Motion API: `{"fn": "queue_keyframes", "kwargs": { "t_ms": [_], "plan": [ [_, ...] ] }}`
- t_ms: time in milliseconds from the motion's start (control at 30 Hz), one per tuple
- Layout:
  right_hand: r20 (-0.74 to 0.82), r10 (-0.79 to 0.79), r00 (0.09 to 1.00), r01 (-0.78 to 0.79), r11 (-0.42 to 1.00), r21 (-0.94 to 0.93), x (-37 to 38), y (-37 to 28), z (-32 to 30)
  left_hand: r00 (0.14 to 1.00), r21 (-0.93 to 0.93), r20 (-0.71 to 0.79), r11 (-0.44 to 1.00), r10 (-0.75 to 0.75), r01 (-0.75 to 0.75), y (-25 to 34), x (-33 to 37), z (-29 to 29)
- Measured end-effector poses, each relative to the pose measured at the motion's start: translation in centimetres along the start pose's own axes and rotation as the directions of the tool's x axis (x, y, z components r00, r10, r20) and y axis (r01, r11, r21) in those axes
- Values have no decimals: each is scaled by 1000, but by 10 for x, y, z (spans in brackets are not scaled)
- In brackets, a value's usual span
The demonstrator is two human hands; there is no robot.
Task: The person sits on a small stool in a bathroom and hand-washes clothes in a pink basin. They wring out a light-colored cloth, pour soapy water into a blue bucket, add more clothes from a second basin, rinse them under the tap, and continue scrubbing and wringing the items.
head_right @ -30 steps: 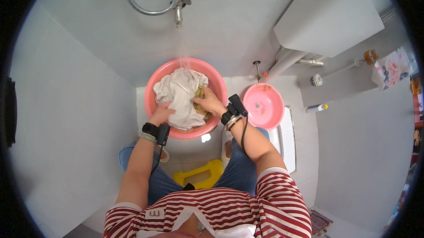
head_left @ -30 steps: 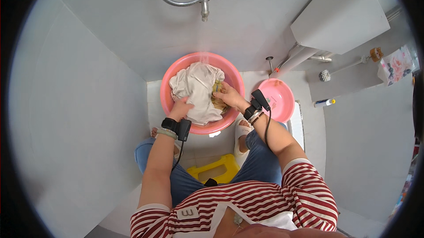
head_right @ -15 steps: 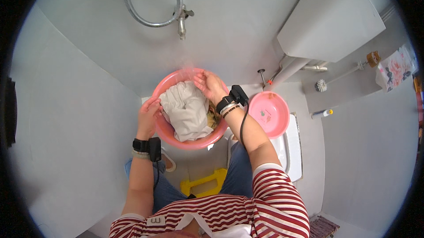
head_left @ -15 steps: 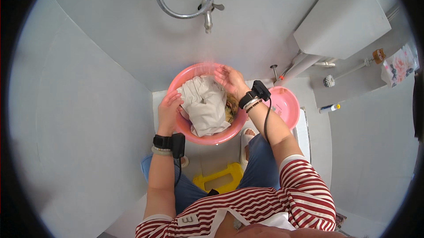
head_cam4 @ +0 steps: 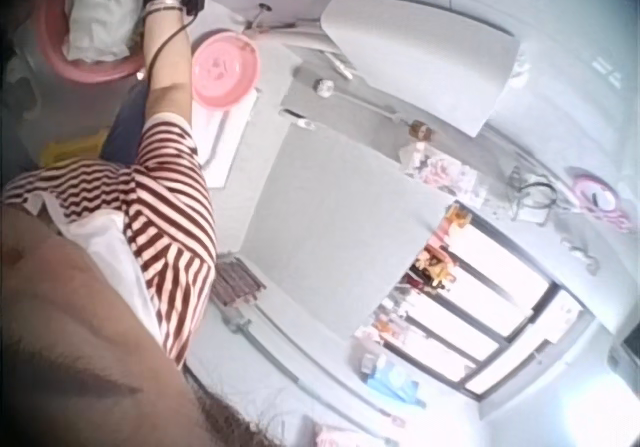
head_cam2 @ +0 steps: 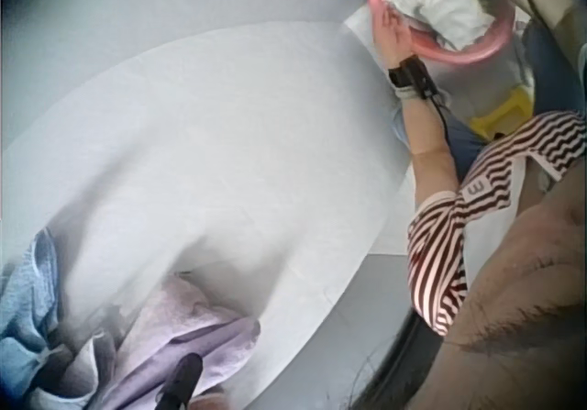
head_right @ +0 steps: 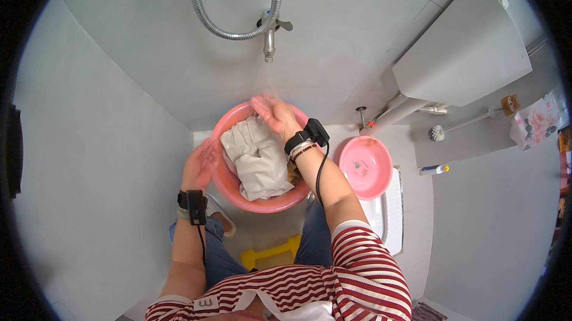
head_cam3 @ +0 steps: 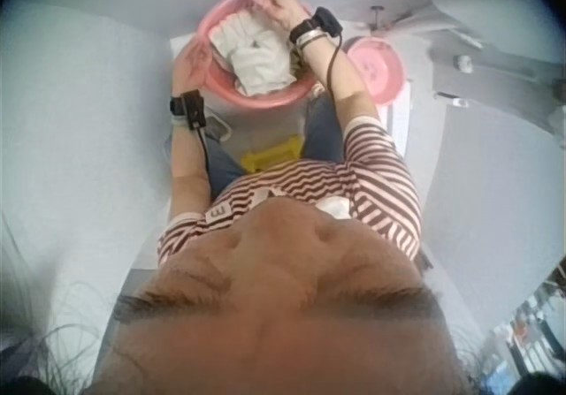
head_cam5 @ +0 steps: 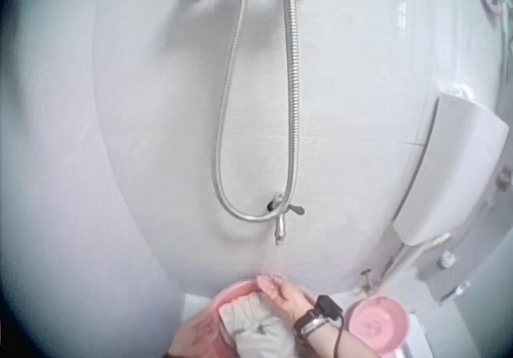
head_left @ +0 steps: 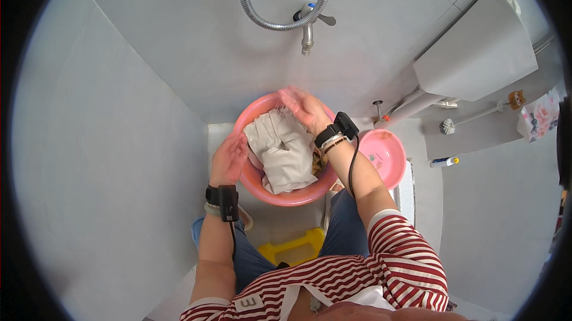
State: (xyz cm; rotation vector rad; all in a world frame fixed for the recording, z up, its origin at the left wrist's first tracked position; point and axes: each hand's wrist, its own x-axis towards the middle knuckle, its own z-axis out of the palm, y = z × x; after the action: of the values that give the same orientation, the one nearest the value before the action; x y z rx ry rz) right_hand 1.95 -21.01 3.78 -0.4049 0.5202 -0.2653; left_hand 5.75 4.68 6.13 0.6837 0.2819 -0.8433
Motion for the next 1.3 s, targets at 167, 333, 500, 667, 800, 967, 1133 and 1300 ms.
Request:
{"fn": "queue_keyframes", "kwargs": {
  "t_ms": [167, 333, 500, 667, 800, 967, 1133, 1300],
  "plan": [
    [170, -93, 981, 104, 993, -60, -34, -14, 17, 998, -3, 18, 999, -52, 52, -15, -6, 18],
    [309, 133, 942, -20, 939, -343, -95, -13, 33, 982, 12, 50, 983, -183, 183, -37, -7, 40],
    [22, 84, 996, -36, 630, -776, -142, 18, 21, 930, 159, 191, 944, -315, 288, -56, 1, 28],
    [166, 5, 986, 164, -198, -966, -136, 22, -33, 987, 207, 21, 966, -161, 153, -43, -5, 19],
    [168, 137, 976, 217, -566, -795, -137, 61, -32, 999, 191, -30, 981, -22, 27, -17, -3, 11],
    [61, 302, 951, 260, -680, -685, -101, 77, -77, 999, 221, -27, 975, 36, -29, -9, -1, 10],
    [201, -124, 972, 182, -150, -972, -94, 43, -59, 998, 168, 18, 984, 63, -65, 1, 4, -9],
    [163, -246, 955, 270, 503, -821, -146, -14, 21, 991, 137, -24, 983, 128, -123, 17, -5, -5]
  ]
}}
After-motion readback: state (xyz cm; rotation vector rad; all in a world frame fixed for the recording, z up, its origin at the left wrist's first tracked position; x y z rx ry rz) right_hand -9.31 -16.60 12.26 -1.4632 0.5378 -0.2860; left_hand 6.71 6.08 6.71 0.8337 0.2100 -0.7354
